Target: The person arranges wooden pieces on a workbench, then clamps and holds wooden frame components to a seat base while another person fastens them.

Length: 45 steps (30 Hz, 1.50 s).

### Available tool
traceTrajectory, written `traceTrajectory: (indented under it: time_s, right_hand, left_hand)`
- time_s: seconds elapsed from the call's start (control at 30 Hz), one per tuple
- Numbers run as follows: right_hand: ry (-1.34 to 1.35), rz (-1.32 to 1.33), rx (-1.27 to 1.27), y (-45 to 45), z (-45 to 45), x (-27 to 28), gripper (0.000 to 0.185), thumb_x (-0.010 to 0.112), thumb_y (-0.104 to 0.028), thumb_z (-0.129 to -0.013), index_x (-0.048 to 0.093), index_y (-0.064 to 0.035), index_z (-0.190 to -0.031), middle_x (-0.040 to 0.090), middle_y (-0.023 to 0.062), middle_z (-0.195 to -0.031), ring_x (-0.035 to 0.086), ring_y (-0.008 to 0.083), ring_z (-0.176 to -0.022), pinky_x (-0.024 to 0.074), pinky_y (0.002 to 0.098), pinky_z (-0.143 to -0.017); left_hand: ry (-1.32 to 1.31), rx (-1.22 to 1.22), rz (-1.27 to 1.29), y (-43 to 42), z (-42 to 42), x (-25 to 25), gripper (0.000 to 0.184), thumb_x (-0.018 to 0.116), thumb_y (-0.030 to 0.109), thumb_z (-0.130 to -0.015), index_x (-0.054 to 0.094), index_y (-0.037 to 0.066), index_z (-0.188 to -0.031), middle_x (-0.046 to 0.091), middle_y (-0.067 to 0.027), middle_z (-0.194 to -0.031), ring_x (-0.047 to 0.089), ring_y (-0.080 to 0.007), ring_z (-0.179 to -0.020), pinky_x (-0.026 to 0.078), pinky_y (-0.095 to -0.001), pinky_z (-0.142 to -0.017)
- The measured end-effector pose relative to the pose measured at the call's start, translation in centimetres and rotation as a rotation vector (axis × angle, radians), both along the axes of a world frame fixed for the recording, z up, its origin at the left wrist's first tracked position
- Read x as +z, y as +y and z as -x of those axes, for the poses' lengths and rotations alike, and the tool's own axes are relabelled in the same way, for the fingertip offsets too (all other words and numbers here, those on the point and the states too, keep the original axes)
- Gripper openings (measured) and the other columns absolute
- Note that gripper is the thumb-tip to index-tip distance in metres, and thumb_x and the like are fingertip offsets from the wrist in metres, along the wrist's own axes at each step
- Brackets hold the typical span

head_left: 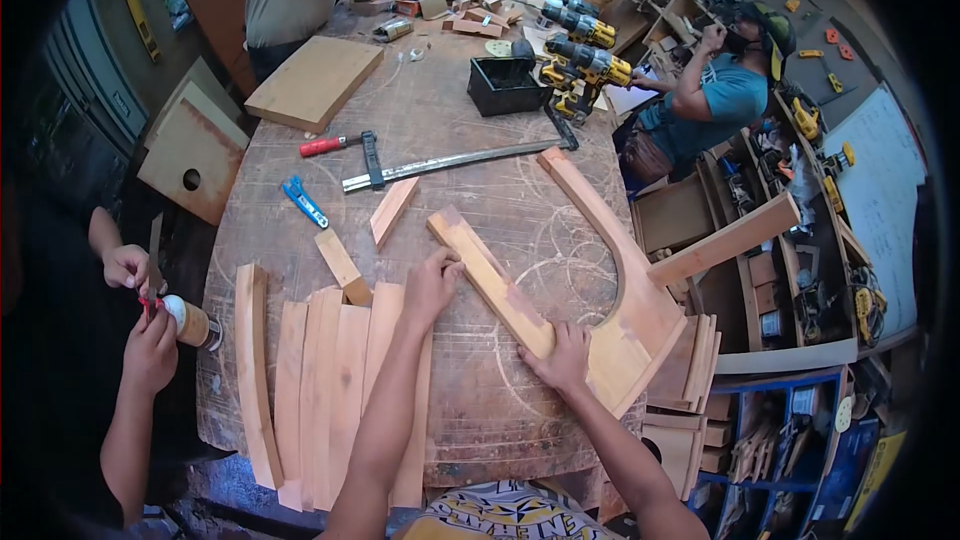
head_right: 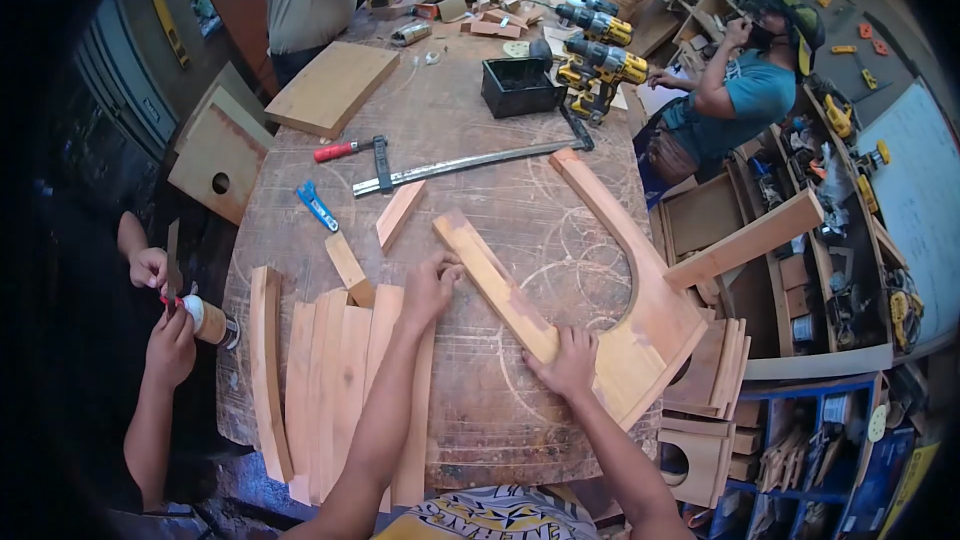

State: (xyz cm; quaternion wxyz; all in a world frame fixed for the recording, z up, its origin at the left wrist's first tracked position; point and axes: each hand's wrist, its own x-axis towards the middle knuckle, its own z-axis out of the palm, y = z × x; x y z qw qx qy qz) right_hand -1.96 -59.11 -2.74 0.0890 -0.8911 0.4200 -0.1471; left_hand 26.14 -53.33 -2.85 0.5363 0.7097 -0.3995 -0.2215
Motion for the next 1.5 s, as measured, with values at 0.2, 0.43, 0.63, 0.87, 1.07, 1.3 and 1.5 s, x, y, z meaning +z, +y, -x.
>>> traceTrajectory:
  time_s: [0.2, 0.43, 0.63, 0.87, 1.07, 1.3, 1.5]
  right_hand:
    - [-0.006, 0.019, 0.006, -0.3, 0.3, -0.8, 0.069, 0.076, -0.051, -0.064, 0.058, -0.0002, -0.107, 0.056, 0.0167, -0.102, 0.050, 0.0329, -0.104, 0.0313, 0.0466, -0.100]
    - [-0.008, -0.055, 0.002, -0.7, 0.1, -0.1, 0.072, 0.076, -0.050, -0.065, 0.057, 0.0002, -0.112, 0.056, 0.0165, -0.107, 0.048, 0.0320, -0.108, 0.0293, 0.0462, -0.101]
    - [-0.016, -0.109, 0.020, -0.2, 1.2, -0.5, 0.073, 0.076, -0.048, -0.064, 0.055, -0.0007, -0.115, 0.054, 0.0156, -0.111, 0.046, 0.0313, -0.111, 0.0273, 0.0464, -0.103]
    - [-0.054, -0.094, -0.033, -0.7, 1.2, 0.1, 0.072, 0.074, -0.050, -0.065, 0.054, 0.0000, -0.113, 0.048, 0.0184, -0.109, 0.042, 0.0355, -0.109, 0.0267, 0.0481, -0.102]
    - [-0.009, -0.096, 0.022, -1.2, 1.2, 0.1, 0.072, 0.072, -0.054, -0.067, 0.054, 0.0013, -0.111, 0.047, 0.0189, -0.107, 0.041, 0.0345, -0.106, 0.0276, 0.0489, -0.099]
    - [0.017, -0.139, 0.133, -3.0, -5.6, 0.5, 0.067, 0.068, -0.051, -0.075, 0.052, 0.0027, -0.111, 0.047, 0.0187, -0.103, 0.043, 0.0330, -0.099, 0.0333, 0.0480, -0.090]
    - [-0.125, -0.233, 0.212, -6.8, -15.4, -1.3, 0.058, 0.071, -0.039, -0.073, 0.053, 0.0033, -0.109, 0.050, 0.0201, -0.104, 0.050, 0.0352, -0.099, 0.0417, 0.0454, -0.085]
  left_hand:
    - [-0.119, 0.243, 0.155, -0.1, -1.2, -0.8, 0.012, 0.062, 0.009, -0.089, 0.067, -0.001, -0.092, 0.069, -0.0112, -0.076, 0.066, -0.0149, -0.071, 0.051, -0.0294, -0.067]
    - [-0.177, 0.387, -0.022, 1.2, -4.6, -2.0, 0.017, 0.061, 0.017, -0.091, 0.067, 0.001, -0.090, 0.068, -0.0149, -0.075, 0.068, -0.0234, -0.069, 0.051, -0.0325, -0.063]
    - [-0.118, 0.619, 0.007, 2.6, -5.4, 0.3, 0.022, 0.060, 0.018, -0.093, 0.066, -0.003, -0.089, 0.064, -0.0071, -0.066, 0.062, -0.0131, -0.065, 0.049, -0.0303, -0.064]
    - [-0.325, 0.411, -0.247, 2.8, -5.3, 0.7, 0.026, 0.068, 0.023, -0.088, 0.068, -0.003, -0.087, 0.067, -0.0171, -0.072, 0.067, -0.0250, -0.066, 0.051, -0.0373, -0.064]
    - [-0.245, 0.173, -0.337, 3.5, -6.5, -2.5, 0.020, 0.067, 0.017, -0.088, 0.066, -0.003, -0.085, 0.067, -0.0141, -0.070, 0.067, -0.0226, -0.067, 0.052, -0.0370, -0.064]
    - [0.036, 0.016, -0.353, 3.6, -6.1, -1.4, 0.011, 0.060, 0.009, -0.091, 0.059, -0.002, -0.087, 0.070, -0.0139, -0.073, 0.068, -0.0182, -0.069, 0.052, -0.0336, -0.067]
    - [0.002, 0.063, -0.392, 3.5, -5.9, -0.1, 0.010, 0.060, 0.008, -0.092, 0.057, 0.000, -0.088, 0.067, -0.0096, -0.070, 0.069, -0.0165, -0.065, 0.050, -0.0269, -0.059]
